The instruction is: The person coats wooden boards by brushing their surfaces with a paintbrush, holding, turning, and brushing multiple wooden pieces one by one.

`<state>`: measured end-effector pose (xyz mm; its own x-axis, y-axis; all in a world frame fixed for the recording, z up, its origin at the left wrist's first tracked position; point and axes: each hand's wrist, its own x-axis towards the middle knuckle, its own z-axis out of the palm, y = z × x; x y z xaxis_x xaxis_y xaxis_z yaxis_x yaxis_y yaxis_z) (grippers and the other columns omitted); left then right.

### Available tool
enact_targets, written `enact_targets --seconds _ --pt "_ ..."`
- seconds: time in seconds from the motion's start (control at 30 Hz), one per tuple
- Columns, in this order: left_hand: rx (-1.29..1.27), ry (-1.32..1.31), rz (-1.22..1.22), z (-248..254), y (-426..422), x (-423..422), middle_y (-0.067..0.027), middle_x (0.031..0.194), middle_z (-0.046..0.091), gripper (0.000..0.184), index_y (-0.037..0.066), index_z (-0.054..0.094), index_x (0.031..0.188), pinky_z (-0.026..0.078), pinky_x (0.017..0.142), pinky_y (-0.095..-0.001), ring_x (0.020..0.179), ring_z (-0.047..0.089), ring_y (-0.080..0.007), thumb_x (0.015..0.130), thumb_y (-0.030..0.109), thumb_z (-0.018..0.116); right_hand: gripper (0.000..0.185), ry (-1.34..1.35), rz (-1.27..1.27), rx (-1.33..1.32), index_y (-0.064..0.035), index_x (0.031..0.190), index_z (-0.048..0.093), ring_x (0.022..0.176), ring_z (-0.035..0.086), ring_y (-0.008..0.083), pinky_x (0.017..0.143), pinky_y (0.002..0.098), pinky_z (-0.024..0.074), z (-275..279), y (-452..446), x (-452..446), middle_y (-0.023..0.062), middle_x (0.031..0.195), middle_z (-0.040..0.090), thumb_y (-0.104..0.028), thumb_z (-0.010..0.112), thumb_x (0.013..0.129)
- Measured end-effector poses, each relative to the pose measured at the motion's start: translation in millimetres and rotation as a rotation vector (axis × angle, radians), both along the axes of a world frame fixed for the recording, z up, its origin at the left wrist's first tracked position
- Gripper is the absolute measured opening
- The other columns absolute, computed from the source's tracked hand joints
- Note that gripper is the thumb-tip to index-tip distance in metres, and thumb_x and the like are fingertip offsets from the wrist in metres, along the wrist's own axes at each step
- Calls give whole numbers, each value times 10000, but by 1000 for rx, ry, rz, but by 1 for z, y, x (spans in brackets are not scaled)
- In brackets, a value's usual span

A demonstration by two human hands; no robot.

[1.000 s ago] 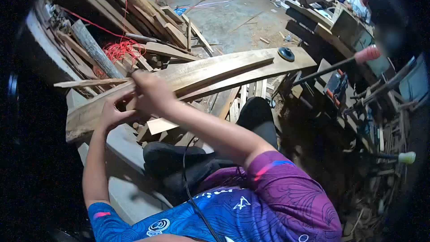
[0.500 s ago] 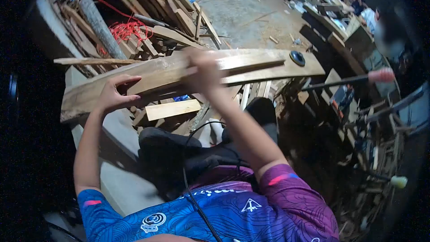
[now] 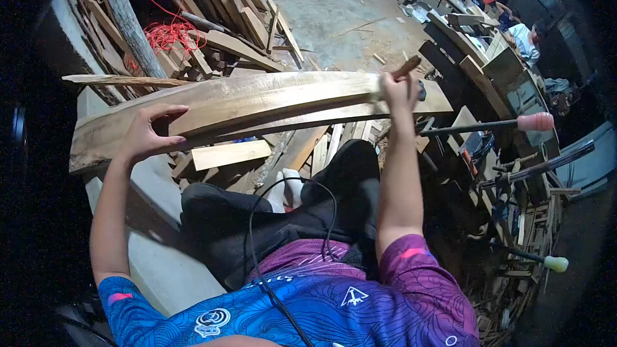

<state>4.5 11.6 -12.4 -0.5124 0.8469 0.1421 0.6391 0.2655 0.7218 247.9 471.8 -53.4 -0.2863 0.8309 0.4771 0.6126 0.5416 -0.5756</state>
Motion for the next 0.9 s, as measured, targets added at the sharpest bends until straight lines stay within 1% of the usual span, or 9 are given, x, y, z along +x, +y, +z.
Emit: enact_targets --seconds 0.2,0.27,0.43,0.53,0.6,0.63,0.73,0.77,0.9 --pt "1 -84 3 -1 2 1 -103 1127 710 567 25 681 1193 471 990 -309 1064 643 -157 663 151 838 258 -289 203 296 -145 945 699 720 667 359 605 438 538 -11 -86 -71 127 729 642 -44 641 715" --pt "-8 -80 -1 -2 2 2 -104 1135 706 589 22 666 1218 471 986 -311 1065 643 -161 668 143 839 309 335 780 326 -135 924 704 786 678 323 683 430 549 6 -190 -101 116 754 656 -15 624 652" --pt "22 -55 31 1 -1 14 -40 1047 699 488 16 677 1121 520 845 -278 956 640 -109 668 107 835 191 341 1037 28 -62 836 670 694 694 319 652 460 551 35 -303 -143 170 740 658 -169 726 687" --pt "-24 -87 34 -6 -1 7 -78 1085 696 539 19 663 1180 498 908 -298 1006 640 -145 671 101 823 187 105 815 -291 -16 781 694 643 679 230 610 379 532 23 -225 -133 158 714 689 -201 713 801" --pt "-47 -16 12 3 -2 9 -103 1121 690 571 29 652 1222 469 971 -318 1059 633 -173 680 109 812 212 601 844 -600 -2 784 687 590 607 104 552 279 494 -34 -142 -118 24 654 653 -209 714 820" --pt "-44 -2 26 5 0 12 -94 1114 684 550 37 658 1208 467 968 -309 1056 631 -171 687 123 812 206 475 681 -498 -9 792 693 573 611 102 530 272 487 -35 -93 -95 4 635 650 -211 722 816" --pt "7 -15 -3 2 2 9 -65 1049 637 512 37 674 1163 469 930 -291 1003 609 -161 689 155 829 259 59 267 -119 -9 778 700 655 711 201 601 355 553 5 2 -19 141 706 707 -256 761 731" --pt "3 -16 -1 -1 1 8 -65 1049 637 512 37 674 1163 469 930 -291 1003 609 -161 689 155 829 263 -334 104 130 -45 929 718 779 714 348 675 428 573 13 21 -6 219 839 708 -261 708 779" --pt "-11 3 16 1 4 7 0 878 497 524 58 690 1155 432 739 -237 803 489 -108 669 180 844 354 -378 50 134 -132 1192 648 819 689 382 711 477 559 -3 23 -28 219 863 690 -140 610 840"
